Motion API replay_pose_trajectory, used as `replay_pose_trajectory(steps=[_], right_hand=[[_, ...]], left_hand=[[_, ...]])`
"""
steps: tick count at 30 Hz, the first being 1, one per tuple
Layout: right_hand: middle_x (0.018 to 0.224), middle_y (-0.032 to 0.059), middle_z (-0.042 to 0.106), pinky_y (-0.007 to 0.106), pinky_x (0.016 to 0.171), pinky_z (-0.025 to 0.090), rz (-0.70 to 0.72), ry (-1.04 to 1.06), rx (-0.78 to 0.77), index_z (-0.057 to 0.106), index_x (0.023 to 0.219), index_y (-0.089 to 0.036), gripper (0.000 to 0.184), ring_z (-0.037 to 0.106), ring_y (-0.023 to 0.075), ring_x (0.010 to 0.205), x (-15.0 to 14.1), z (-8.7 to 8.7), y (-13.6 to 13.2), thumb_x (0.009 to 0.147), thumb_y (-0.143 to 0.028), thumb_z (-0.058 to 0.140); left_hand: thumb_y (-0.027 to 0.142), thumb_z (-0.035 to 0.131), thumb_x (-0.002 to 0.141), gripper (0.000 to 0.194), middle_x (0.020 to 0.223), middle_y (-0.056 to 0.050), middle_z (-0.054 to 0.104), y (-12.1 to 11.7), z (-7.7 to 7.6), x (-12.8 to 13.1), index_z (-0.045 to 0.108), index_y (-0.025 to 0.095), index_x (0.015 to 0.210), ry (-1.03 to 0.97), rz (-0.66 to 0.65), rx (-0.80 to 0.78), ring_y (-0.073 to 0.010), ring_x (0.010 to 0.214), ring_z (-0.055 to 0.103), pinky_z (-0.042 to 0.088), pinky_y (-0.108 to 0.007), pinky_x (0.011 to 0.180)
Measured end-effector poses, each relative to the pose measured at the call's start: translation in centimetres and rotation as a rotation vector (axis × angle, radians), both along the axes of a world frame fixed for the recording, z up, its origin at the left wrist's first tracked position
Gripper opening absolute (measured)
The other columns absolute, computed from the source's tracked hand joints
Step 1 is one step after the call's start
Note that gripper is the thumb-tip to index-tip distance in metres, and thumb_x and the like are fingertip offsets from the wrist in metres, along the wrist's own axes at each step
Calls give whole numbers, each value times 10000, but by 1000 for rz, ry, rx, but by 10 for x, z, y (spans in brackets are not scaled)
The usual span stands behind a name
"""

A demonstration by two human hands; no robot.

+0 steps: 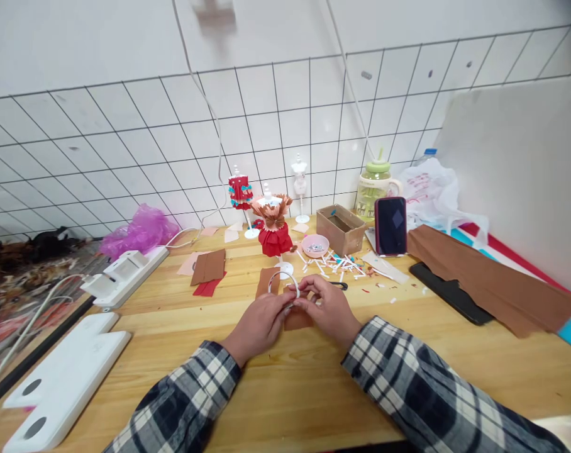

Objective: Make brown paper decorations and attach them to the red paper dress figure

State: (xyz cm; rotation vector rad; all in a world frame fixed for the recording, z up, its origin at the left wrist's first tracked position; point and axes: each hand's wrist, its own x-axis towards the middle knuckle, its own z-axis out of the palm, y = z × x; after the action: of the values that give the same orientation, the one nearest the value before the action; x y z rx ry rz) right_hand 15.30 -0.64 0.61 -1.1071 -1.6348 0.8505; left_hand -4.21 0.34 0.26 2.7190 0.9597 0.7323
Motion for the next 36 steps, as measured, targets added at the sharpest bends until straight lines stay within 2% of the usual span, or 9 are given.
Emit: replay_pose_trajectory(steps=[8, 11, 14, 19, 23, 26, 29, 32, 36], right_hand=[[791, -4, 668, 250, 637, 457, 3, -72, 35, 609, 805, -203, 67, 605, 137, 701, 0, -1, 1, 803, -266, 631], [862, 10, 681, 248, 616, 471, 12, -28, 34, 606, 921, -206, 157, 621, 142, 715, -1, -3, 1, 787, -280, 645], [989, 35, 687, 256, 624, 486, 37, -14, 55, 596, 1045, -214, 250, 643, 152, 778, 0, -4, 1, 799, -258, 618], [1074, 48, 690, 291, 691, 497, 17, -58, 86, 591, 1133, -227, 320, 651, 171, 858, 2, -4, 2, 813, -204, 582], [1067, 39, 695, 294, 706, 494, 20, -83, 91, 605, 1122, -234, 311, 647, 174, 873, 2, -5, 1, 815, -191, 576], [1079, 32, 689, 296, 710, 490, 14, -97, 106, 608, 1127, -246, 318, 642, 170, 861, 2, -5, 1, 817, -183, 571], [1018, 28, 703, 303, 741, 489, 12, -91, 116, 632, 1049, -241, 229, 649, 174, 865, 3, -4, 1, 835, -198, 561], [887, 19, 710, 301, 725, 483, 5, -111, 103, 633, 949, -232, 127, 656, 171, 800, 4, -4, 2, 865, -228, 539], [795, 9, 684, 291, 683, 466, 9, -92, 73, 573, 938, -230, 93, 649, 168, 746, 4, -5, 2, 889, -238, 493]], left_hand=[[222, 415, 941, 327, 1096, -102, 675, 3, 0, -2, 502, 191, 1255, 1, 26, -46, -210, 936, 631, 481, -346, 823], [266, 422, 945, 298, 1078, -84, 687, -1, 2, 0, 542, 199, 1209, -113, 69, -212, -189, 917, 647, 497, -303, 803], [313, 420, 950, 260, 964, -48, 716, -5, 5, 1, 626, 202, 1064, -223, 76, -389, -168, 848, 661, 505, -266, 760], [352, 405, 951, 315, 809, -35, 700, -6, 10, 0, 646, 180, 846, -300, 8, -493, -160, 759, 647, 494, -262, 719], [371, 393, 953, 312, 769, -34, 668, -6, 10, -2, 613, 166, 869, -358, -34, -578, -157, 736, 631, 486, -265, 714], [376, 387, 952, 313, 801, -44, 658, -5, 11, -5, 613, 164, 905, -354, -61, -576, -167, 773, 623, 477, -278, 743], [378, 368, 954, 336, 802, -48, 647, -5, 13, -7, 615, 165, 873, -332, -98, -555, -170, 767, 610, 466, -286, 744], [413, 367, 942, 369, 799, -58, 636, -3, 14, -7, 614, 174, 807, -326, -126, -459, -190, 810, 587, 444, -331, 826], [500, 342, 927, 446, 769, -68, 612, -2, 15, -8, 589, 187, 727, -338, -116, -370, -211, 837, 555, 399, -393, 923]])
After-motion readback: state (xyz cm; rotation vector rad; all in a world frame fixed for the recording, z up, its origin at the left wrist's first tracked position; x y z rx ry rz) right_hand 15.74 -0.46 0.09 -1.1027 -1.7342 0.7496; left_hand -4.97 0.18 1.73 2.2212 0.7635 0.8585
